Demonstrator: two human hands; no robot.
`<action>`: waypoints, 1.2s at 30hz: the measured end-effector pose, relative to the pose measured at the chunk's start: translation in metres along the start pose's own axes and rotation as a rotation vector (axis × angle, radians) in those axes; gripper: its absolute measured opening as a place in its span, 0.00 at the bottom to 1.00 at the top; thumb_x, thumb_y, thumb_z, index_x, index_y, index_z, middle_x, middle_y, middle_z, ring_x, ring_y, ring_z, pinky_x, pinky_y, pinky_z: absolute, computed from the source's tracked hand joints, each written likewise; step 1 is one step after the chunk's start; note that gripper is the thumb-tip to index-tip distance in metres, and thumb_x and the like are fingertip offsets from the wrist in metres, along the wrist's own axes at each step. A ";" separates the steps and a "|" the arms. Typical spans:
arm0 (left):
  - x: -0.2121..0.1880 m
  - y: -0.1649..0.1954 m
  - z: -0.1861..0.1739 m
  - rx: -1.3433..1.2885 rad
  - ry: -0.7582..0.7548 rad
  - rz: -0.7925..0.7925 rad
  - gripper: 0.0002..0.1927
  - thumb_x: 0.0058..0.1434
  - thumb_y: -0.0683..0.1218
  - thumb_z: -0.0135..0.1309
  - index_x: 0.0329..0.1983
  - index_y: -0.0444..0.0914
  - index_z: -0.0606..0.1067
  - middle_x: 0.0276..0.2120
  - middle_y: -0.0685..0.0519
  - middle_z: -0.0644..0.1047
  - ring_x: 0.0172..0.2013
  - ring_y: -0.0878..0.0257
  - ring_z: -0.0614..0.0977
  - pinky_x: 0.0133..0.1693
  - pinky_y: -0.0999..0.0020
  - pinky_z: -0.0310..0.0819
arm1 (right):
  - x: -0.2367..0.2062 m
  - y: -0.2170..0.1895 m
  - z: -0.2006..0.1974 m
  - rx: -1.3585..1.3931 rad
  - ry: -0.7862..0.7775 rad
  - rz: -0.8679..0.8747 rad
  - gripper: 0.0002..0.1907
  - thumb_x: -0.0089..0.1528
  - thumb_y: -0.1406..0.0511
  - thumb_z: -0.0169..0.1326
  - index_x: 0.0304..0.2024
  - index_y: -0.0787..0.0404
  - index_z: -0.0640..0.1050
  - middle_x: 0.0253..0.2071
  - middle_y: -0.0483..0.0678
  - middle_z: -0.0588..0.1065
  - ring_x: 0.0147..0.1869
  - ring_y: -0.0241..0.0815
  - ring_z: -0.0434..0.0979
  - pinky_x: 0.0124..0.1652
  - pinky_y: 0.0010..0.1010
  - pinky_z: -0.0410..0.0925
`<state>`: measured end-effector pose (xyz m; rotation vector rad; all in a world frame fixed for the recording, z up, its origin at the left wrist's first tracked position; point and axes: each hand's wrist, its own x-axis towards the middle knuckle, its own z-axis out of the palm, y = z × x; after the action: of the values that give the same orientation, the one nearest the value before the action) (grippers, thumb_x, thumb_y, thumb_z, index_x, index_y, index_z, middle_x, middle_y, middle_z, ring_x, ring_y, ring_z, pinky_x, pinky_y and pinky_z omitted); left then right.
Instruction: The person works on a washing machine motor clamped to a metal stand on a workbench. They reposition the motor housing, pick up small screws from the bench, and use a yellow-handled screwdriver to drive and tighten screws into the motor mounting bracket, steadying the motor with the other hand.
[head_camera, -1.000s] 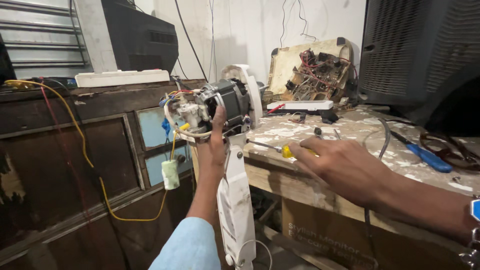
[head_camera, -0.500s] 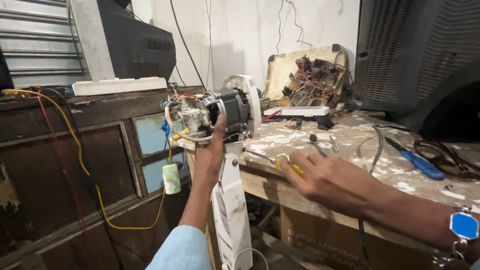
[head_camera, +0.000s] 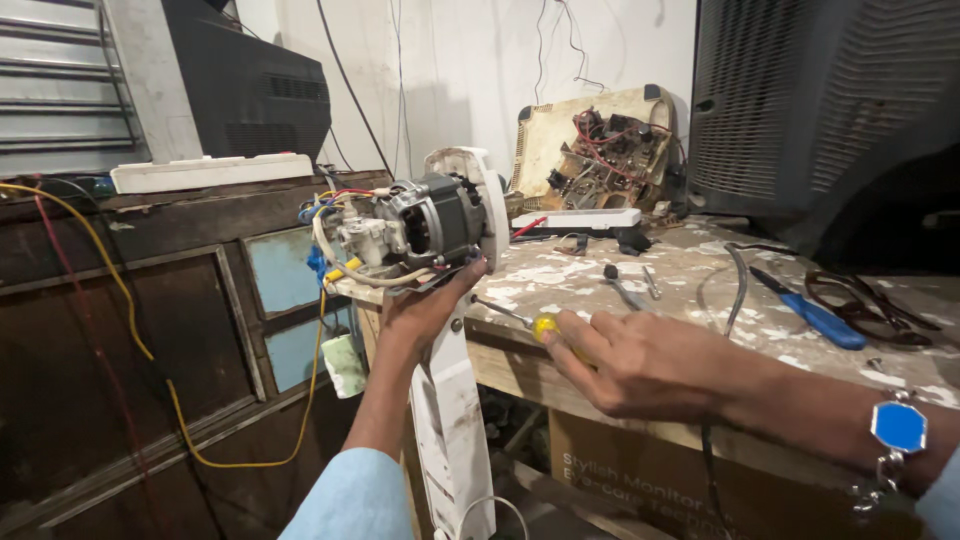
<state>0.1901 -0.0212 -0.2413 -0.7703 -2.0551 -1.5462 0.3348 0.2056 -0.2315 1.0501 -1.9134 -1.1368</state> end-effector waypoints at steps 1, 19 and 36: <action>0.000 0.000 0.001 -0.052 0.029 -0.024 0.32 0.51 0.63 0.64 0.54 0.41 0.82 0.52 0.53 0.83 0.53 0.60 0.82 0.56 0.65 0.72 | 0.001 0.002 -0.002 -0.014 -0.043 -0.012 0.27 0.53 0.70 0.56 0.54 0.77 0.77 0.51 0.75 0.76 0.40 0.59 0.85 0.28 0.40 0.80; -0.007 0.003 -0.003 -0.159 0.199 -0.007 0.32 0.48 0.58 0.68 0.52 0.34 0.79 0.50 0.49 0.83 0.49 0.58 0.84 0.54 0.66 0.75 | 0.022 0.007 -0.023 1.596 -0.017 1.382 0.23 0.52 0.76 0.66 0.48 0.64 0.73 0.40 0.54 0.79 0.27 0.39 0.77 0.21 0.26 0.70; -0.008 0.000 -0.001 -0.180 0.195 -0.029 0.29 0.49 0.56 0.68 0.50 0.35 0.81 0.47 0.49 0.84 0.46 0.59 0.85 0.50 0.65 0.77 | 0.025 -0.003 -0.028 0.792 -0.249 1.080 0.19 0.70 0.56 0.55 0.60 0.54 0.80 0.26 0.51 0.78 0.22 0.40 0.73 0.23 0.33 0.71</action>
<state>0.1960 -0.0231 -0.2457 -0.6275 -1.8133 -1.7662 0.3478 0.1723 -0.2199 0.0511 -2.6422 0.1369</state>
